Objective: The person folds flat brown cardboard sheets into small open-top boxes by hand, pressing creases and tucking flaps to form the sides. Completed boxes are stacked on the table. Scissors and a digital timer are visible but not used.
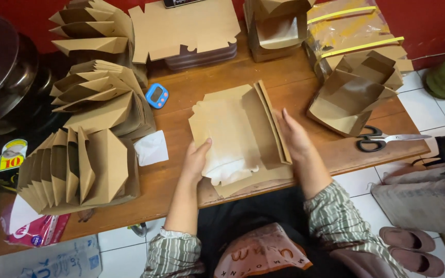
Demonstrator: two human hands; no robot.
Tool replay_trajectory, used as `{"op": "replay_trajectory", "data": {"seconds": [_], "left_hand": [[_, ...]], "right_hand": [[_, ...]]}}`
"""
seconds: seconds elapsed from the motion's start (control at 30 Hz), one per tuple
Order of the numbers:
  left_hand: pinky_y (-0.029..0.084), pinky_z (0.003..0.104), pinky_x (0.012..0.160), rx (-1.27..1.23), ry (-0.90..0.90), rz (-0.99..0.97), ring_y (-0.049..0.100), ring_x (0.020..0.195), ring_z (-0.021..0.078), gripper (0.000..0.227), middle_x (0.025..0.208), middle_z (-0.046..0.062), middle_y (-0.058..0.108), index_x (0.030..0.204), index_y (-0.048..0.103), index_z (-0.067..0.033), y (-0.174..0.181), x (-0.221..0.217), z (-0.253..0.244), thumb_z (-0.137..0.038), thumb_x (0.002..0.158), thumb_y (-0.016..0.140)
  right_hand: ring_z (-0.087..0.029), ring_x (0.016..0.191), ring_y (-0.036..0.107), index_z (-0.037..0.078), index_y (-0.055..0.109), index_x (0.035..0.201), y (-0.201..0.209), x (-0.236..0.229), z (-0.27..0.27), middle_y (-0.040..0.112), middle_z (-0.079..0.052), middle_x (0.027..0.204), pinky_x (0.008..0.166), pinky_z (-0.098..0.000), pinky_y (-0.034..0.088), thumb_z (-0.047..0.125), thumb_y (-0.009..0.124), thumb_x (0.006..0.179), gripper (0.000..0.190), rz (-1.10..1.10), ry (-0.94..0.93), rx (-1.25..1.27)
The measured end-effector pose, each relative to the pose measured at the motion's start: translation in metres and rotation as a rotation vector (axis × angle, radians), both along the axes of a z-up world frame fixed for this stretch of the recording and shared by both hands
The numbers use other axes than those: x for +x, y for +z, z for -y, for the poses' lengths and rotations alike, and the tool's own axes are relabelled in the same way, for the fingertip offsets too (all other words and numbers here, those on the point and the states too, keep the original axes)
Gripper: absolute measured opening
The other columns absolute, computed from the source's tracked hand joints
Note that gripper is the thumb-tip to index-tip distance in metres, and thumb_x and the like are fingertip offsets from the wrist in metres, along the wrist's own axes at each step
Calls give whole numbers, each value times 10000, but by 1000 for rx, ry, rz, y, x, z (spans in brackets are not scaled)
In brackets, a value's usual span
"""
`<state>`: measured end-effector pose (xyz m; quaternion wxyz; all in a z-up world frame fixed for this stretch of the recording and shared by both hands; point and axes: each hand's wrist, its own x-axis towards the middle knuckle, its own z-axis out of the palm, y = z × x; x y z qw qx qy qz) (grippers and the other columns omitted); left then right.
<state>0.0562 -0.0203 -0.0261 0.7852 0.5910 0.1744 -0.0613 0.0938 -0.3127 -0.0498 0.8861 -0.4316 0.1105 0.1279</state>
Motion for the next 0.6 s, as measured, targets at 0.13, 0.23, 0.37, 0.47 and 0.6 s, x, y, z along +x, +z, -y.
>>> {"op": "replay_trajectory", "data": {"seconds": [0.13,0.23,0.37,0.47,0.6], "left_hand": [[615,434,745,27,-30,-63,739,822,257,429,976,193,741,1271,608,-20,-27,7,-25,-216,918,756],[613,450,709,54,-67,-104,737,763,268,412,919,181,728,1249,617,-36,-24,7,-36,-221,909,757],[620,440,668,103,-119,-126,742,722,272,349,890,169,729,1231,607,-58,-24,17,-37,-214,938,715],[614,427,639,143,-132,-122,731,688,263,336,857,161,722,1202,601,-50,-31,24,-39,-219,936,716],[605,489,777,53,-140,-80,741,883,320,461,1084,246,719,1365,544,-47,-42,23,-35,-165,944,688]], "right_hand": [[-402,1512,133,-81,179,1559,107,-49,-6,152,-313,1628,1238,-550,110,160,552,1057,670,396,-80,-539],[-335,1505,227,18,334,1553,132,-67,-30,296,-189,1633,1243,-523,169,121,541,1026,576,794,6,-900],[-319,1522,226,65,370,1551,97,-58,-75,323,-150,1631,1233,-525,171,196,484,1031,548,941,416,-1467],[-293,1535,211,118,391,1552,71,-51,-84,319,-105,1640,1230,-535,137,250,448,1042,531,959,676,-1736],[-306,1533,230,167,408,1548,37,-53,-81,321,-76,1649,1218,-567,147,300,465,1033,536,1048,601,-1750]]}}
